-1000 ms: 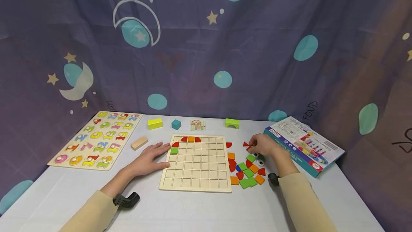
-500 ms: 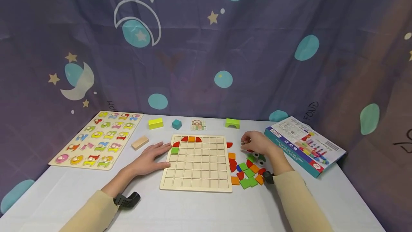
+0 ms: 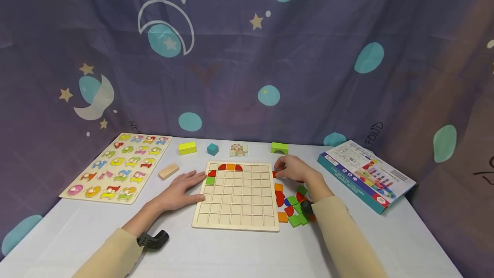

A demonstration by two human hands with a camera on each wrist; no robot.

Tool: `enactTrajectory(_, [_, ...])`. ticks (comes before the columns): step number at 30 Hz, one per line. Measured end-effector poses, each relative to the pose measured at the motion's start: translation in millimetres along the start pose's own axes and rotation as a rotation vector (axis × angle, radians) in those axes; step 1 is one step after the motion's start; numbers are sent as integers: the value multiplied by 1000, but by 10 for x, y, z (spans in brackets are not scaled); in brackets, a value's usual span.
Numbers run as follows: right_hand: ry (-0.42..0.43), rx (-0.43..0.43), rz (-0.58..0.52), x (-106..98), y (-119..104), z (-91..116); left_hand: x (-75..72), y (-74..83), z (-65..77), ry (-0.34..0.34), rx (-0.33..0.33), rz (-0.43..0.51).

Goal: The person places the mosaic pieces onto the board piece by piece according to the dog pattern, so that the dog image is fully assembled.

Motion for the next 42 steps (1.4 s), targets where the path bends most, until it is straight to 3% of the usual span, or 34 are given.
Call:
enactTrajectory(7, [-18,45,22,53,-14,-30,7,13,-14,-5,-5,-5])
enactTrajectory(21, [26,-77,-51,-19,-107,20,-19,32,-13,-4,1,1])
enactTrajectory(28, [5,-105,-188,59,-360,24,-20,34,-7,-4,-1,-4])
enactTrajectory(42, [-106,-207,-297,537,-1009,20,-24,32,6,-2,4,-2])
Point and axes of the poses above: each hand's wrist, its own z-axis away from the middle knuckle, its own x-axis out of the palm, y = z × x, the point moved 3 cm from there along -z, towards the middle knuckle, and after that the axes turned 14 degrees about y, right-handed, at the moved point
